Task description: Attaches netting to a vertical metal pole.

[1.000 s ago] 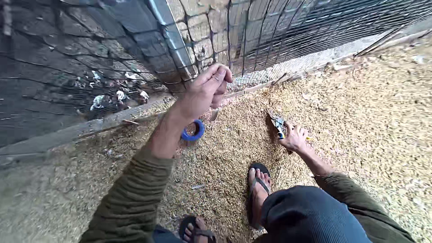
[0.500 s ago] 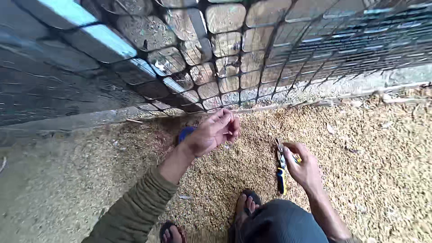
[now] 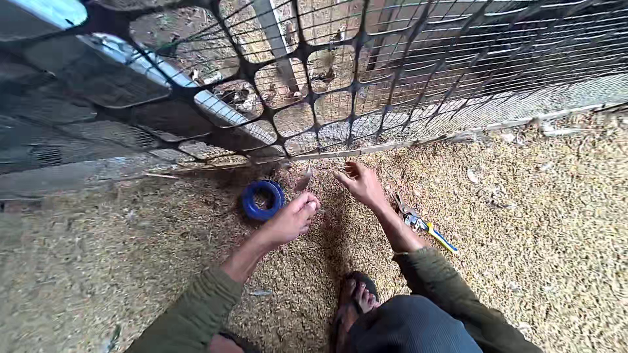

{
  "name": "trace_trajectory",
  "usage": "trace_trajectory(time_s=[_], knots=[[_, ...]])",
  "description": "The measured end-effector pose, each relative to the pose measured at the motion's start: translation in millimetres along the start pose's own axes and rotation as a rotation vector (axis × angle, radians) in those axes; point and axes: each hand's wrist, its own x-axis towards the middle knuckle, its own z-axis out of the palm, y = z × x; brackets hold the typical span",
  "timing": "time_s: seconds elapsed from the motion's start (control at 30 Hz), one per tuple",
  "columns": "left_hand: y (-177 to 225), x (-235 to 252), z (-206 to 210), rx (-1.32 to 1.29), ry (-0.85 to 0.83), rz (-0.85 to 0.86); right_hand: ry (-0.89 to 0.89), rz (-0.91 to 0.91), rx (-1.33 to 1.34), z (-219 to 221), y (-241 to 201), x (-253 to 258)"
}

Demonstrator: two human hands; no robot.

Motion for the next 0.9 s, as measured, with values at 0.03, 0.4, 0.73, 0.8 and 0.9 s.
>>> trace_trajectory(time_s=[0.03, 0.4, 0.73, 0.8, 0.9], knots=[[-3, -1, -2, 0.004, -0.009, 0.000, -0.026, 0.006, 0.004, 8, -1, 7], [-22, -9, -29, -0.529, -0.014, 0.042, 0.020, -0.239, 0.336, -5, 6, -71], [-14, -17, -49, -0.061, -0.043, 0.066, -0.275, -0.345, 0.332, -66, -59, -135], [-7, -17, -51, 0.083, -0.055, 0.044, -0.351, -0.357, 0.257, -75, -78, -139], [-9, -13, -52, 0.450, -0.125, 0.024, -0.497, -0.361, 0.066, -86, -107, -145]])
